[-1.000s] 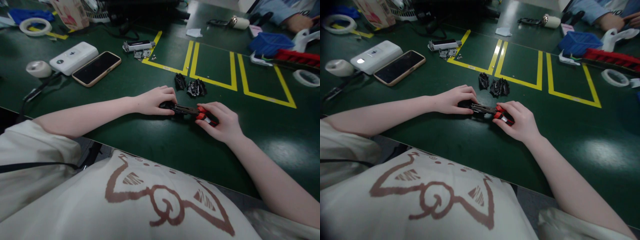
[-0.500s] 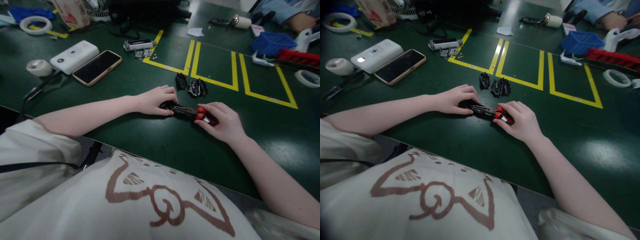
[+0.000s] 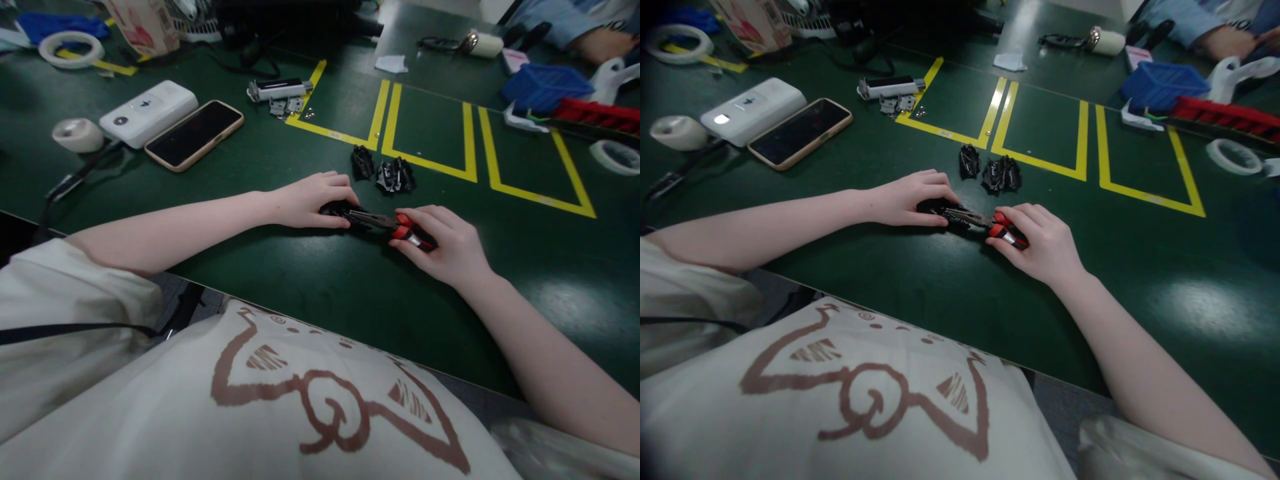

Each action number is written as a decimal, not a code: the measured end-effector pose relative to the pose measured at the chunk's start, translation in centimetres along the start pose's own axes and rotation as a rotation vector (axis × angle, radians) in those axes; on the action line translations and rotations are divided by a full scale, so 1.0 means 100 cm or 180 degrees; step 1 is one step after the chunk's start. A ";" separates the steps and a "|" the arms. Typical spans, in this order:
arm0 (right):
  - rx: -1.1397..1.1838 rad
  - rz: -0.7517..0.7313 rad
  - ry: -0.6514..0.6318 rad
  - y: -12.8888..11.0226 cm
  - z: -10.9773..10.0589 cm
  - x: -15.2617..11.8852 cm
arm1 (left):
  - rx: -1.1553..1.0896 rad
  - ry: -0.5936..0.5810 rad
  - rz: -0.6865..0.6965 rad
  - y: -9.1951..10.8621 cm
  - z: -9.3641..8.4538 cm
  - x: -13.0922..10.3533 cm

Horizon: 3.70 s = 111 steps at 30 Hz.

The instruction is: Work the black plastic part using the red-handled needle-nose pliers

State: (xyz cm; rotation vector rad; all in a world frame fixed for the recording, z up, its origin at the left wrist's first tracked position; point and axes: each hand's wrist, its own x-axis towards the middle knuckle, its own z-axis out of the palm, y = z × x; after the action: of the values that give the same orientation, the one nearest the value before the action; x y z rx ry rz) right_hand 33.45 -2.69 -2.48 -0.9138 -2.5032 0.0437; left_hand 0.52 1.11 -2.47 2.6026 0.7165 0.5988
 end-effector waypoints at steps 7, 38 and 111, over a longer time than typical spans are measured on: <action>0.0027 0.0084 -0.0031 0.000 0.000 0.000 | -0.0030 0.0027 -0.0026 0.001 0.000 -0.001; 0.0090 -0.0018 0.0080 0.001 -0.001 0.002 | 0.0183 0.0059 0.0140 0.000 0.000 -0.002; -0.0325 -0.0118 -0.0090 -0.011 -0.011 0.003 | 0.0328 -0.0015 0.0256 0.001 -0.002 -0.001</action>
State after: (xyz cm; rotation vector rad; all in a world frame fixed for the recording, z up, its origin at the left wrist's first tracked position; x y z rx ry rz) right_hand 33.06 -3.50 -1.17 -0.9126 -2.5679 -0.0848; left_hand 0.35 1.00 -2.33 2.7379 0.6603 0.5937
